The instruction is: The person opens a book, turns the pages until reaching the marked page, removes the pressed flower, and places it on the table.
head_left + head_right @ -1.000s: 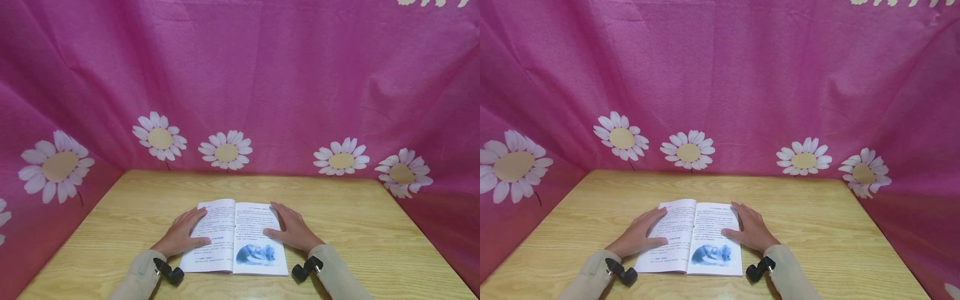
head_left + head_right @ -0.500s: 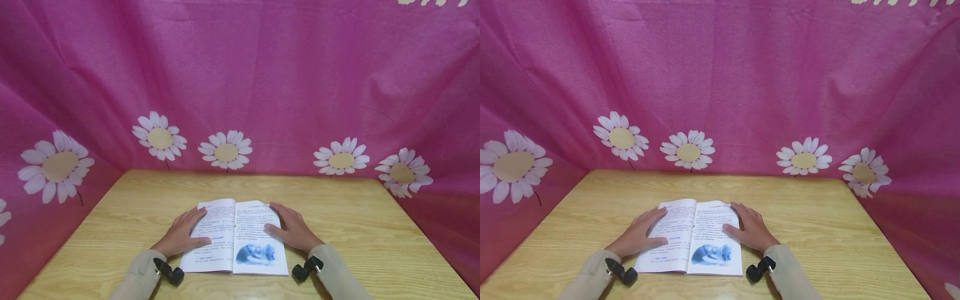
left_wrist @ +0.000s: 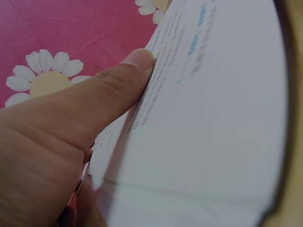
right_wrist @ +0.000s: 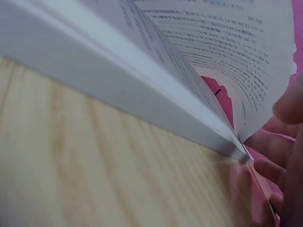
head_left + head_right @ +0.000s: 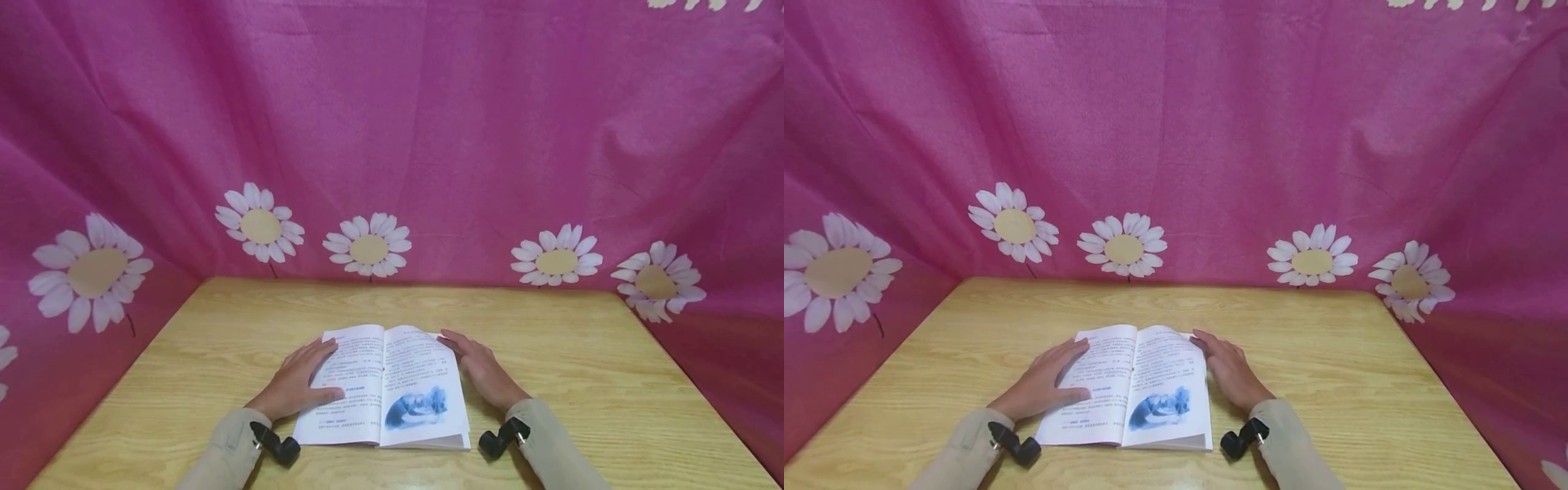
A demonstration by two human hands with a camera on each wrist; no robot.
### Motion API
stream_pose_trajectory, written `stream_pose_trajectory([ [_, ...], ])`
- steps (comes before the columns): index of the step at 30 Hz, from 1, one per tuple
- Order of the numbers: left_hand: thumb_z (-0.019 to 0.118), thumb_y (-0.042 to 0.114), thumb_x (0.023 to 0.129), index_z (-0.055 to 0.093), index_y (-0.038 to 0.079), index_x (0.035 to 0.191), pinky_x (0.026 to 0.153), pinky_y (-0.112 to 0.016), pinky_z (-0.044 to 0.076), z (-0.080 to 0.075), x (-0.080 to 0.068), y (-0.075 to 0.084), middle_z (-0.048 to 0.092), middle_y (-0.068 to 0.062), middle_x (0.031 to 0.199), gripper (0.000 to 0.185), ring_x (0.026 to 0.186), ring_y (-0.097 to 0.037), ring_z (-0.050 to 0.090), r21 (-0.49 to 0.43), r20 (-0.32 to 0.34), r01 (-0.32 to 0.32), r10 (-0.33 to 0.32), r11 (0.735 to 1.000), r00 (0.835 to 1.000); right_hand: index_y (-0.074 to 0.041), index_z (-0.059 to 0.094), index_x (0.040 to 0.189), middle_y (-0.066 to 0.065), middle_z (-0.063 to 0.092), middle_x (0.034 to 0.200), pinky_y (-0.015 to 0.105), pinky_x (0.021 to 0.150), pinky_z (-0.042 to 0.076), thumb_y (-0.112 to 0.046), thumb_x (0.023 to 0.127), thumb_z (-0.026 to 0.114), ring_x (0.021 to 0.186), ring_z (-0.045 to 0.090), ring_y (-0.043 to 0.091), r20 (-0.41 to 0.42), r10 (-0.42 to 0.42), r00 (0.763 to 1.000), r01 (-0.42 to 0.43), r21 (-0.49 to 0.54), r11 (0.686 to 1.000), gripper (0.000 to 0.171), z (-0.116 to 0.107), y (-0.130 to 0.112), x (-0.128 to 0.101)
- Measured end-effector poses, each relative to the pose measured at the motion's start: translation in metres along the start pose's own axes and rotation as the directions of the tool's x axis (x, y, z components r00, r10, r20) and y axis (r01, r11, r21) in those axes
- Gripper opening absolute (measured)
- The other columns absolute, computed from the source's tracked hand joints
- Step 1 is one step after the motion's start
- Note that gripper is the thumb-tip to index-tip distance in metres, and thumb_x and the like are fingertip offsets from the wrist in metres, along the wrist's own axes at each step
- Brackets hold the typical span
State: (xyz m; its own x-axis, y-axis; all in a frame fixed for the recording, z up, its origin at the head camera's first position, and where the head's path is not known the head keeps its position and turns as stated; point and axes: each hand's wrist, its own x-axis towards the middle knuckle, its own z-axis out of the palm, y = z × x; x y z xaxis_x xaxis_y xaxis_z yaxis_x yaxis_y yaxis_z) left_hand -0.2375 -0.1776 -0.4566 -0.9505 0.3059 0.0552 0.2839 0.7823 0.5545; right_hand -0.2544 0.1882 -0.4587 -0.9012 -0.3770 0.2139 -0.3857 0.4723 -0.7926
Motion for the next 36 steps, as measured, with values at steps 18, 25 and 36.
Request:
stream_pose_trajectory([
  [18, 0.073, 0.066, 0.070, 0.037, 0.022, 0.150, 0.115, -0.056, 0.012, -0.002, -0.006, -0.008, 0.026, -0.003, 0.158, 0.097, 0.146, -0.029, 0.018, 0.006, -0.015, 0.004, -0.004, 1.000, 1.000, -0.013, 0.018, 0.154, 0.014, 0.027, 0.156, 0.053, 0.113, 0.024, -0.010, 0.097, 0.049, 0.140, 0.032, 0.032, 0.020, -0.015, 1.000, 0.014, 0.047, 0.999, 0.066, 0.005, -0.003, 0.003],
  [25, 0.069, 0.069, 0.073, 0.036, 0.020, 0.150, 0.116, -0.055, 0.011, 0.006, 0.006, -0.001, 0.027, -0.001, 0.158, 0.097, 0.147, -0.026, 0.016, -0.004, 0.016, -0.068, 0.068, 0.998, 0.998, -0.018, 0.018, 0.155, 0.010, 0.024, 0.158, 0.054, 0.112, 0.026, -0.035, 0.097, 0.057, 0.141, 0.030, 0.034, -0.016, 0.041, 0.999, -0.041, 0.013, 0.999, 0.072, -0.008, 0.002, -0.009],
  [36, 0.070, 0.069, 0.071, 0.037, 0.023, 0.150, 0.115, -0.055, 0.012, 0.001, 0.002, -0.008, 0.027, 0.001, 0.158, 0.097, 0.146, -0.026, 0.016, 0.017, -0.005, -0.030, 0.030, 0.999, 1.000, -0.017, 0.025, 0.153, 0.008, 0.028, 0.156, 0.051, 0.112, 0.024, -0.035, 0.097, 0.058, 0.142, 0.028, 0.031, 0.010, -0.019, 1.000, 0.019, 0.014, 1.000, 0.067, -0.002, 0.001, 0.002],
])
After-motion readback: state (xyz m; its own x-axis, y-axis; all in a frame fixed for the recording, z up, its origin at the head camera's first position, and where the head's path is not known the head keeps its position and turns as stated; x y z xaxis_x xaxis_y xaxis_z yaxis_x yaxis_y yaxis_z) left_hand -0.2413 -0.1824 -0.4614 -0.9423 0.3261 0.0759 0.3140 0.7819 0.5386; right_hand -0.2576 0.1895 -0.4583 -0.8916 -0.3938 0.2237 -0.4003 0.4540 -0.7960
